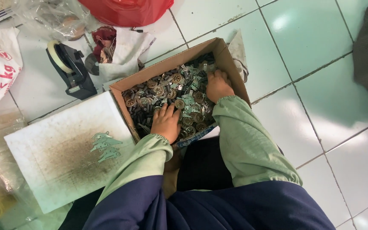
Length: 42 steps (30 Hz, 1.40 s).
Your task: The person selects small metal decorative pieces from a cardboard box and places them into clear plastic bags by hand, occasionally using a stapler on the bags.
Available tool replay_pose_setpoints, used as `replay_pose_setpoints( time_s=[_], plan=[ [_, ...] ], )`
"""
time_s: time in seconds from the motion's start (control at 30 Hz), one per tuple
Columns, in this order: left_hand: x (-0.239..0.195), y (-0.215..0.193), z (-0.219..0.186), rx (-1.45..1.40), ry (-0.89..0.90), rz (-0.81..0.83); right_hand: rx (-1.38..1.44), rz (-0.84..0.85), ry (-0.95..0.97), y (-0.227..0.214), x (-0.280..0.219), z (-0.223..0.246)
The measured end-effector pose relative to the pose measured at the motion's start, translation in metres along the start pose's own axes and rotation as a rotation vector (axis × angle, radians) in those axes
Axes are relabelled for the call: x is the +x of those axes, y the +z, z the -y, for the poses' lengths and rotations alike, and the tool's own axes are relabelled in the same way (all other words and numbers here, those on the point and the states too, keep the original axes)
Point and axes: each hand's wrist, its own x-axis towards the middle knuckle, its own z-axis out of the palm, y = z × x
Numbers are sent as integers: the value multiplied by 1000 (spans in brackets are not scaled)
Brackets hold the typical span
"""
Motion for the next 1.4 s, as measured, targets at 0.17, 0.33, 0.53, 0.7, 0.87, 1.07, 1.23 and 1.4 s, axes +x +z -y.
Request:
replay_pose_setpoints(
  time_s=[0.17,0.33,0.53,0.7,0.87,1.07,1.23,1.4],
  plan=[
    [0,18,6,-24,24,-46,214,-111,-114,-28,22,19],
    [-2,21,11,-64,24,-27,259,-79,-120,-34,31,35],
    [0,21,13,-80,33,-33,246,-69,-106,-32,26,37],
    [-10,7,6,-93,3,47,172,-14,-207,-67,-11,41],
    [-19,6,1,-78,-20,6,351,32,-239,-110,-53,50],
    [-47,-7,-12,-298,-9,-167,831,-24,-68,-103,-108,46],
    [-89,-1,-21,-570,-7,-361,1298,-9,40,-106,-157,89],
    [-132,44,-15,-818,-91,-618,1759,36,24,-115,-206,151]
  ],
)
